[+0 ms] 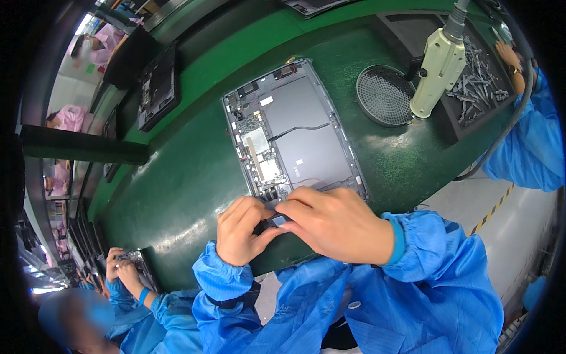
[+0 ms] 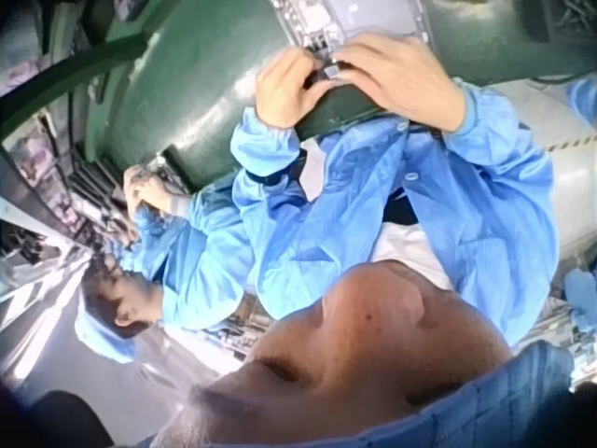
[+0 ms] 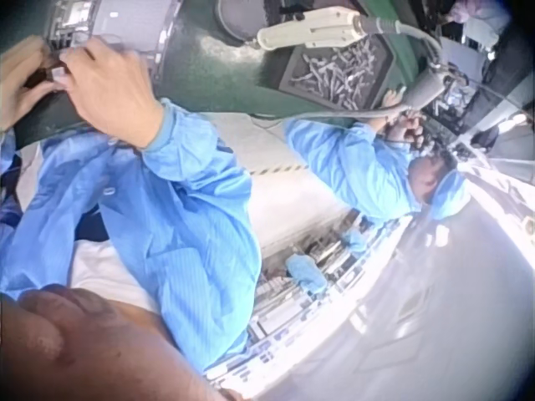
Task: The person assembles electronic devices along an assembly line by placing internal components into the casings by hand, securing them using an electric screwdriver, and moving the devices down the conveyor.
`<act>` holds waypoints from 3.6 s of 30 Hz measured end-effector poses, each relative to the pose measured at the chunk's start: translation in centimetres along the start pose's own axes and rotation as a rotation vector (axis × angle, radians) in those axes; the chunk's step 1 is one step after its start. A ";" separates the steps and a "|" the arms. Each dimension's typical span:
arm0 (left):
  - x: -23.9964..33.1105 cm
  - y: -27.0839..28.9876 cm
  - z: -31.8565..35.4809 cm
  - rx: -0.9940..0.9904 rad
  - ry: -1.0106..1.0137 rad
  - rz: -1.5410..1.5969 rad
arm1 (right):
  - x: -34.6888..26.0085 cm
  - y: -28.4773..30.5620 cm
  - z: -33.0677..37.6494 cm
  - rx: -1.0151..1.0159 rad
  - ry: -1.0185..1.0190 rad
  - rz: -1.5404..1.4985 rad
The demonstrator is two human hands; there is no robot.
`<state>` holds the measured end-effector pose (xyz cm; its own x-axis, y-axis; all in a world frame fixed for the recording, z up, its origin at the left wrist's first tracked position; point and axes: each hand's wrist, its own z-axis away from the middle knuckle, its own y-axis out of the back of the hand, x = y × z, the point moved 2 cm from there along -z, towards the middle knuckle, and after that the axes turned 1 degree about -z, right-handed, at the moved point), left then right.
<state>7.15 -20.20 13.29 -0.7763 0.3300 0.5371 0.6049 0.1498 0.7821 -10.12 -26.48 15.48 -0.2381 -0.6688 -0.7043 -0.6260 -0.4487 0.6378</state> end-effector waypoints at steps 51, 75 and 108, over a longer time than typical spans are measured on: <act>2.9 -4.5 -0.2 0.078 -0.247 -0.371 | 10.8 9.5 -1.4 0.872 -0.264 -0.839; 1.8 -4.9 -0.9 0.223 -0.222 -0.171 | 4.7 9.1 1.0 0.674 0.145 -1.023; 1.1 -5.3 0.3 0.221 -0.267 -0.144 | 2.0 0.9 0.4 0.318 0.026 -0.973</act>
<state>3.17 -20.36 9.62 -0.8001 0.5181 0.3024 0.5391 0.4000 0.7412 -11.44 -27.98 14.49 0.4920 -0.1129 -0.8632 -0.7084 -0.6283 -0.3216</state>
